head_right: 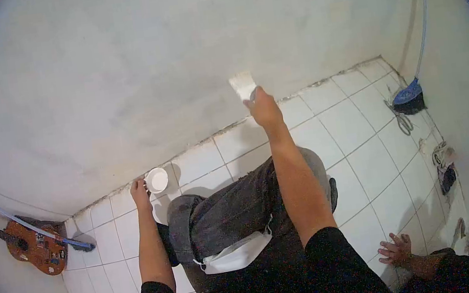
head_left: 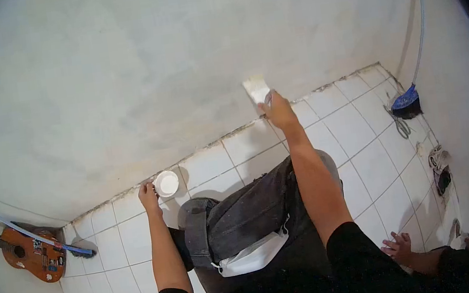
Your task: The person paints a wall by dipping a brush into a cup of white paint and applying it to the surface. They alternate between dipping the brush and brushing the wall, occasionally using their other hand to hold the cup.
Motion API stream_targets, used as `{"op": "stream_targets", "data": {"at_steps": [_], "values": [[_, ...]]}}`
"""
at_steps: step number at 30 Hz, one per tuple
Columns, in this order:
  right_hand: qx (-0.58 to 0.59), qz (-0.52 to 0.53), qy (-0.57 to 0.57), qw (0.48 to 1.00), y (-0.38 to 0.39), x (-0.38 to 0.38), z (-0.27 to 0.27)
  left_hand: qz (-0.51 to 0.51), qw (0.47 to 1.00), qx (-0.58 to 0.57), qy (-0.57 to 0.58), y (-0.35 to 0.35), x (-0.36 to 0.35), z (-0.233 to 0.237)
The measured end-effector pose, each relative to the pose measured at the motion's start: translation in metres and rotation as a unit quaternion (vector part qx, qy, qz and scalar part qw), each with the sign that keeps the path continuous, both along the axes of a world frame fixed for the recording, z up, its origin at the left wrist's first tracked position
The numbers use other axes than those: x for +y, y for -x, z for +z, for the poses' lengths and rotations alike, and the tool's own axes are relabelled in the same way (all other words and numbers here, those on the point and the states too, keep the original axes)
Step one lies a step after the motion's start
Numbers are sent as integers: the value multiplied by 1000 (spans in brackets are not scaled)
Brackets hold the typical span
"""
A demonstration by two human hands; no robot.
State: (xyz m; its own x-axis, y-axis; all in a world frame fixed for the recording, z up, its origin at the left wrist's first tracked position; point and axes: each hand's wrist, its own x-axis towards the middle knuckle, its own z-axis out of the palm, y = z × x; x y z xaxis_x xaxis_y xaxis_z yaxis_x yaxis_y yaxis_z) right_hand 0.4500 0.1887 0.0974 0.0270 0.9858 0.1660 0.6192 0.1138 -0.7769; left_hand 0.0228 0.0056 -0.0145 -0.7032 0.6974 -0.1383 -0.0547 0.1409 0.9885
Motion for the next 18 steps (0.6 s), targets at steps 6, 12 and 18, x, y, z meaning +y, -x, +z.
{"op": "stream_targets", "data": {"at_steps": [6, 12, 18], "values": [[-109, 121, 75, 984, -7, -7, -20, 22, 999, -17, -18, -3, -4, 7], [164, 240, 225, 930, 12, -41, 38, 20, 998, -39, -37, 0, -5, 5], [427, 374, 322, 757, 33, -66, 79, 33, 999, -14, -23, 5, -1, -3]]}}
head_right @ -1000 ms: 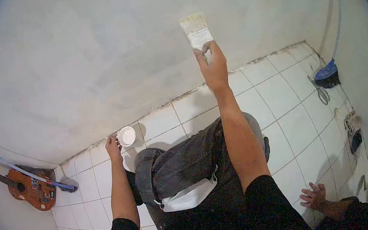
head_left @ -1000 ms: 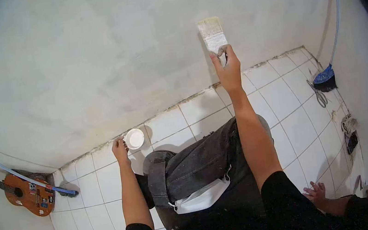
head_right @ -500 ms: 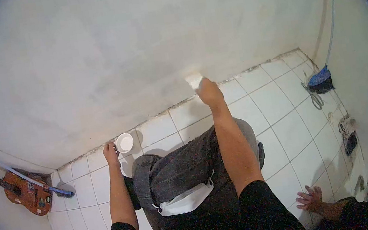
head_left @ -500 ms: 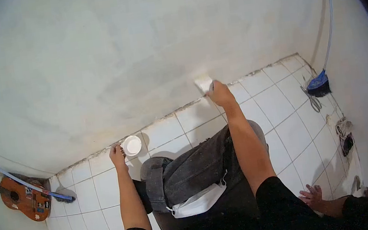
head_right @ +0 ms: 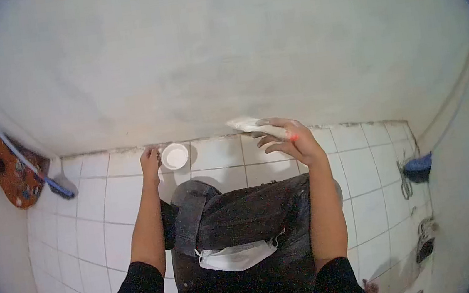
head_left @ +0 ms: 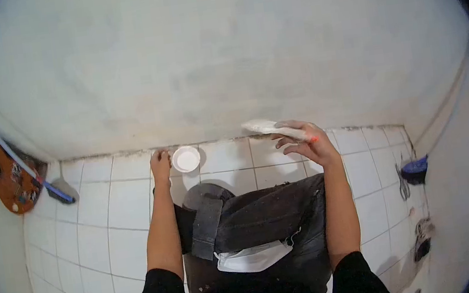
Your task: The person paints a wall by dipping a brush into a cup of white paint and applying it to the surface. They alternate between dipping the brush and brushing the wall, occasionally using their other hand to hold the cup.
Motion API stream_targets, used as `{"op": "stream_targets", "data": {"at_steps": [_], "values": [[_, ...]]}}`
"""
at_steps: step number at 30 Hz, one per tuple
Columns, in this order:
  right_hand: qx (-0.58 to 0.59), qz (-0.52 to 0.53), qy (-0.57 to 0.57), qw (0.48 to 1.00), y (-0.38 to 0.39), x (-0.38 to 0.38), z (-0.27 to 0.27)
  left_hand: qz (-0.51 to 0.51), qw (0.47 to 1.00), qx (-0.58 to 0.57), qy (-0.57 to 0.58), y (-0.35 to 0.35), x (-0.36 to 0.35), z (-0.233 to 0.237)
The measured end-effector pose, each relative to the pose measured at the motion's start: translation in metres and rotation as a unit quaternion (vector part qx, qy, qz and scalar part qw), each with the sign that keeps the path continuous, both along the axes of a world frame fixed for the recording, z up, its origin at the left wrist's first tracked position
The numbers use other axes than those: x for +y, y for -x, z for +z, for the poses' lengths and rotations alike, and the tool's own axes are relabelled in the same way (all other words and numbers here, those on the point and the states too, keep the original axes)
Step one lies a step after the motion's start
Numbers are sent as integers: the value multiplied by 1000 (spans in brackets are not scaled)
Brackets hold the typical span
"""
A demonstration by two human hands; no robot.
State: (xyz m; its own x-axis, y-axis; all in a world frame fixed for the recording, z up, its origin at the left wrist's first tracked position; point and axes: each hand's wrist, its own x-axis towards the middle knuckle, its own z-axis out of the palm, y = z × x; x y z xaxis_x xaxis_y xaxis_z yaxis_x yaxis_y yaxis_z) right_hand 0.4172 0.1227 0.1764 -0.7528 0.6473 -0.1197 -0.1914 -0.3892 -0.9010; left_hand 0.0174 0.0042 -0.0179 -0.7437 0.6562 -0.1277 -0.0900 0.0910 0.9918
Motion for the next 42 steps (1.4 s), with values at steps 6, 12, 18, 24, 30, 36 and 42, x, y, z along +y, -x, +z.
{"op": "stream_targets", "data": {"at_steps": [6, 12, 18, 24, 30, 36, 42], "values": [[-173, -94, -251, 948, 20, -3, -21, -4, 999, -18, -26, 1, 4, 2], [-211, -249, -367, 871, 64, 6, -21, 9, 999, -28, -33, 4, 10, -7], [-154, -227, -398, 876, 144, 10, -17, 11, 999, -34, -20, 6, 13, -13], [-83, -201, -373, 902, 225, -24, -52, -7, 995, -87, -51, 8, 8, -6], [-177, -124, -480, 850, 233, -30, -74, 1, 990, -123, -72, 7, 15, -1], [-251, -46, -527, 811, 240, -27, -93, 11, 986, -148, -77, 5, 16, 9], [-263, -46, -528, 806, 245, -32, -94, 18, 977, -181, -114, 6, 14, 12]]}}
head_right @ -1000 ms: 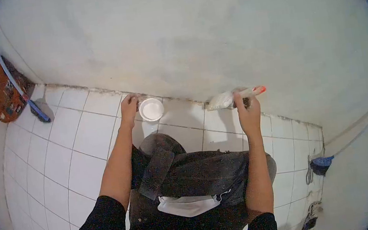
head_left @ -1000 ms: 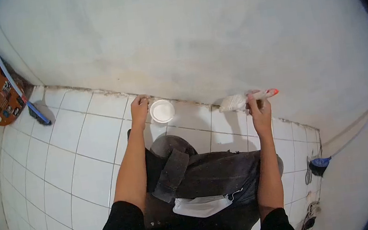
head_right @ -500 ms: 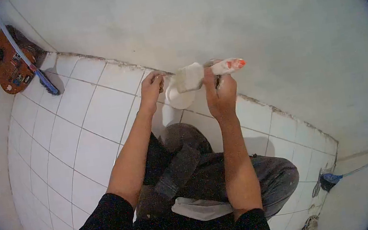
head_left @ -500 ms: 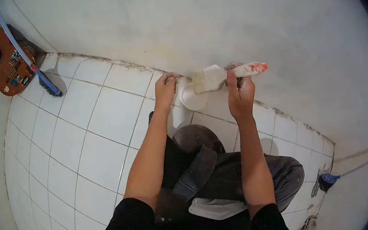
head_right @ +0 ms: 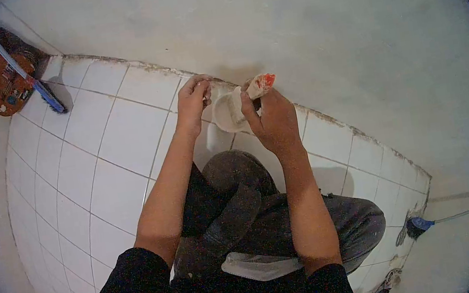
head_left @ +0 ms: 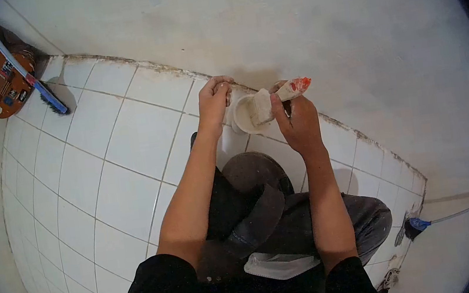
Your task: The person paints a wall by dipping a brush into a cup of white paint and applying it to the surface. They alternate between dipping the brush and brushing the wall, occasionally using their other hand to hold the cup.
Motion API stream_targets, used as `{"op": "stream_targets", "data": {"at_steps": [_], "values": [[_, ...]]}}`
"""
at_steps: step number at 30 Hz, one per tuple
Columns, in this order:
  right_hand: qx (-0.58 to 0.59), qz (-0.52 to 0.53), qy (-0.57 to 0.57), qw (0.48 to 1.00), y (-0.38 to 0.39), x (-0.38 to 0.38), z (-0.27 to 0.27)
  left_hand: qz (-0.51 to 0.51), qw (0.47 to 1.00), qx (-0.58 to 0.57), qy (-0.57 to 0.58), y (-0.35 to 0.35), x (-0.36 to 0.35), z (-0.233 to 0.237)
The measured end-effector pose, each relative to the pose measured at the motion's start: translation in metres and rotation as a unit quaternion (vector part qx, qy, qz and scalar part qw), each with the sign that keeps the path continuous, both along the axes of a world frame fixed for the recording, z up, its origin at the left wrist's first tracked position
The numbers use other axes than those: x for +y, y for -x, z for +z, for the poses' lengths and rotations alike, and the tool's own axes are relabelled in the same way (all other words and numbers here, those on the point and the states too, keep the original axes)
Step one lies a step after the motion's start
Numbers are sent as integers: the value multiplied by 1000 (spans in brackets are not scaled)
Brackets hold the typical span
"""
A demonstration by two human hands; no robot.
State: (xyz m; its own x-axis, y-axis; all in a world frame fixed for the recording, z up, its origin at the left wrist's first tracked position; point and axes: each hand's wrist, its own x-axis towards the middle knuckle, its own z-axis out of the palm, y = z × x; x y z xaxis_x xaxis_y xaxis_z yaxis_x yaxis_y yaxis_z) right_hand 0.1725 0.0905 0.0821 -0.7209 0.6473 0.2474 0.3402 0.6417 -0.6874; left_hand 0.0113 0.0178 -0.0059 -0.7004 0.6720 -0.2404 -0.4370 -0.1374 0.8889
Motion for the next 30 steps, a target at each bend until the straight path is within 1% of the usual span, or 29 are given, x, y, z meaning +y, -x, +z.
{"op": "stream_targets", "data": {"at_steps": [4, 6, 11, 13, 15, 16, 17, 18, 19, 20, 21, 22, 23, 25, 26, 27, 29, 30], "values": [[-29, 4, -42, 999, 0, 1, -3, 3, 1000, 0, 14, 0, -1, 2], [-18, 3, -18, 1000, 3, -2, 2, 1, 1000, 0, 12, 0, -1, 3], [-21, 0, -27, 999, 0, -2, 0, -8, 1000, 6, 10, 1, -2, -1], [-14, -5, -24, 1000, -3, 0, 0, 3, 1000, 4, 15, 1, -2, -1], [-27, -34, 21, 999, -10, 6, 0, -6, 1000, 0, 14, 3, -4, -1], [-26, -35, 21, 999, -11, 8, -3, -15, 1000, -5, 14, 3, -4, -2], [88, -63, 54, 993, -11, 11, -7, -16, 1000, -3, 13, 4, -4, -3], [202, -90, 86, 971, -12, 13, -7, -13, 1000, -6, 14, 3, -4, -3], [204, -91, 85, 971, -14, 16, -5, -10, 1000, -8, 15, 3, -4, -2], [246, -142, 204, 937, -17, 18, 0, -11, 1000, -6, 13, 3, -4, -2], [283, -190, 319, 884, -21, 21, 3, -7, 1000, -9, 20, 3, -4, -1], [310, -201, 361, 856, -24, 25, 3, -3, 1000, -12, 27, 2, -4, 0], [313, -201, 359, 856, -26, 28, 2, -5, 1000, -9, 25, 2, -4, 1], [394, -181, 474, 766, -30, 32, 4, 13, 999, -14, 30, 2, -4, 0], [406, -225, 492, 736, -28, 32, 4, 11, 1000, -11, 27, 2, -3, -1], [410, -223, 490, 736, -30, 34, 3, 11, 1000, -9, 26, 3, -3, -2], [446, -120, 577, 674, -37, 37, -5, 8, 1000, -4, 23, 4, -3, -5], [450, -118, 574, 674, -38, 34, 2, 13, 999, -4, 35, 3, -3, -6]]}}
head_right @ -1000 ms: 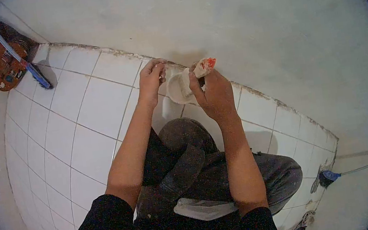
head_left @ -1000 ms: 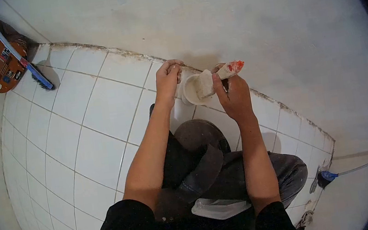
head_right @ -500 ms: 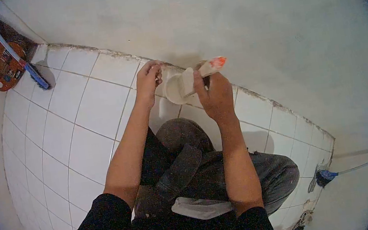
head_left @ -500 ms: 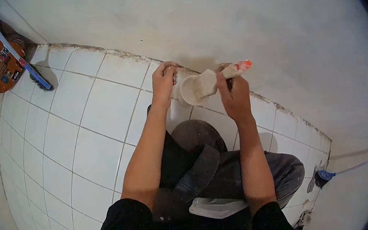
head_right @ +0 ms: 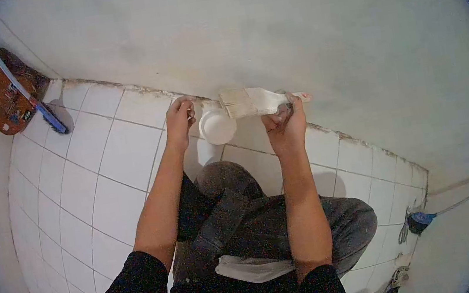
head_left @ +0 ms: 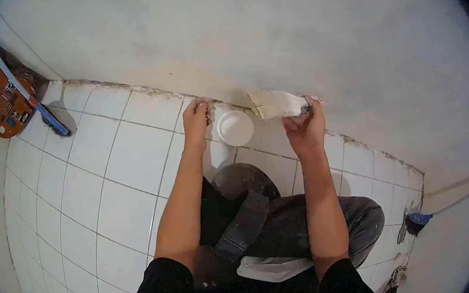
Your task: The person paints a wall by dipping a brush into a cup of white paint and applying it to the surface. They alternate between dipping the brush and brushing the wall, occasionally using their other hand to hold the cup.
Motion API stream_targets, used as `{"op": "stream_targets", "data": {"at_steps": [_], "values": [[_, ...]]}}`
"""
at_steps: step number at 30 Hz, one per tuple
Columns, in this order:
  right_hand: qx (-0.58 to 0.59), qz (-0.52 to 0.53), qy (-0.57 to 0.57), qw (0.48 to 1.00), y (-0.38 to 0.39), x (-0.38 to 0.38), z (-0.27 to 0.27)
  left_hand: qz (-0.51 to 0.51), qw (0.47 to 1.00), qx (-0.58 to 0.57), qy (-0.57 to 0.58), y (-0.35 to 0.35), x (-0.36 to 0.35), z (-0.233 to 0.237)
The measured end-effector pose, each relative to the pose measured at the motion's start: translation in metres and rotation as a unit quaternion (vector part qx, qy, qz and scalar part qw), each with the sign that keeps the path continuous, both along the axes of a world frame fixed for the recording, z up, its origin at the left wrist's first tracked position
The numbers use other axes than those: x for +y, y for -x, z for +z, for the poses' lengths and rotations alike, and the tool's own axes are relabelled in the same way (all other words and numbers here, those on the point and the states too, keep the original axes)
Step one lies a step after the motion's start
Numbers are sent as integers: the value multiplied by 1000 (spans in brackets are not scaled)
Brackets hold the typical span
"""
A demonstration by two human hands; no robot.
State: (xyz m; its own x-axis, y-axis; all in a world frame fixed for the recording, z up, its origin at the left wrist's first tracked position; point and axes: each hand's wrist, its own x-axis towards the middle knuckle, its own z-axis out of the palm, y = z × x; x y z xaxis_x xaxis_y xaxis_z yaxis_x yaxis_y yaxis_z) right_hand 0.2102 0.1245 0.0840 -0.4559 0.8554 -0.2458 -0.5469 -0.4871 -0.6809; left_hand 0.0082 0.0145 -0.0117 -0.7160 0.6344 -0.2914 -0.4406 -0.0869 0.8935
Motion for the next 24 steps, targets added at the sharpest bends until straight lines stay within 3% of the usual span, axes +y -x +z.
{"op": "stream_targets", "data": {"at_steps": [3, 5, 9, 10, 11, 12, 15, 17, 19, 21, 23, 24], "values": [[25, 15, 43, 999, -5, -10, 15, -6, 1000, 13, 0, 0, -2, -3], [84, 121, -16, 989, -16, -11, 10, 6, 999, 33, 10, -2, -4, -2], [18, 122, -103, 987, -14, -43, 39, -2, 996, 74, 45, -3, -9, -2], [-61, 116, -267, 955, -13, -52, 50, -4, 996, 79, 41, -3, -11, -3], [-139, 104, -421, 890, -11, -59, 56, -3, 996, 82, 46, -3, -12, -5], [-148, 114, -455, 870, -12, -64, 59, -2, 995, 84, 51, -3, -13, -5], [-46, 127, -413, 901, -7, -71, 51, 14, 996, 84, 37, -4, -16, -5], [-41, 126, -393, 910, -8, -72, 53, 11, 996, 85, 37, -4, -16, -3], [-162, 62, -396, 902, -9, -73, 55, 6, 996, 82, 39, -3, -14, -5], [-156, 18, -422, 893, -8, -69, 50, 2, 996, 79, 34, -1, -10, -7], [-191, 54, -303, 932, -13, -69, 61, -1, 996, 81, 38, -2, -7, -7], [-193, 51, -302, 932, -11, -67, 54, 0, 996, 84, 43, -3, -6, -6]]}}
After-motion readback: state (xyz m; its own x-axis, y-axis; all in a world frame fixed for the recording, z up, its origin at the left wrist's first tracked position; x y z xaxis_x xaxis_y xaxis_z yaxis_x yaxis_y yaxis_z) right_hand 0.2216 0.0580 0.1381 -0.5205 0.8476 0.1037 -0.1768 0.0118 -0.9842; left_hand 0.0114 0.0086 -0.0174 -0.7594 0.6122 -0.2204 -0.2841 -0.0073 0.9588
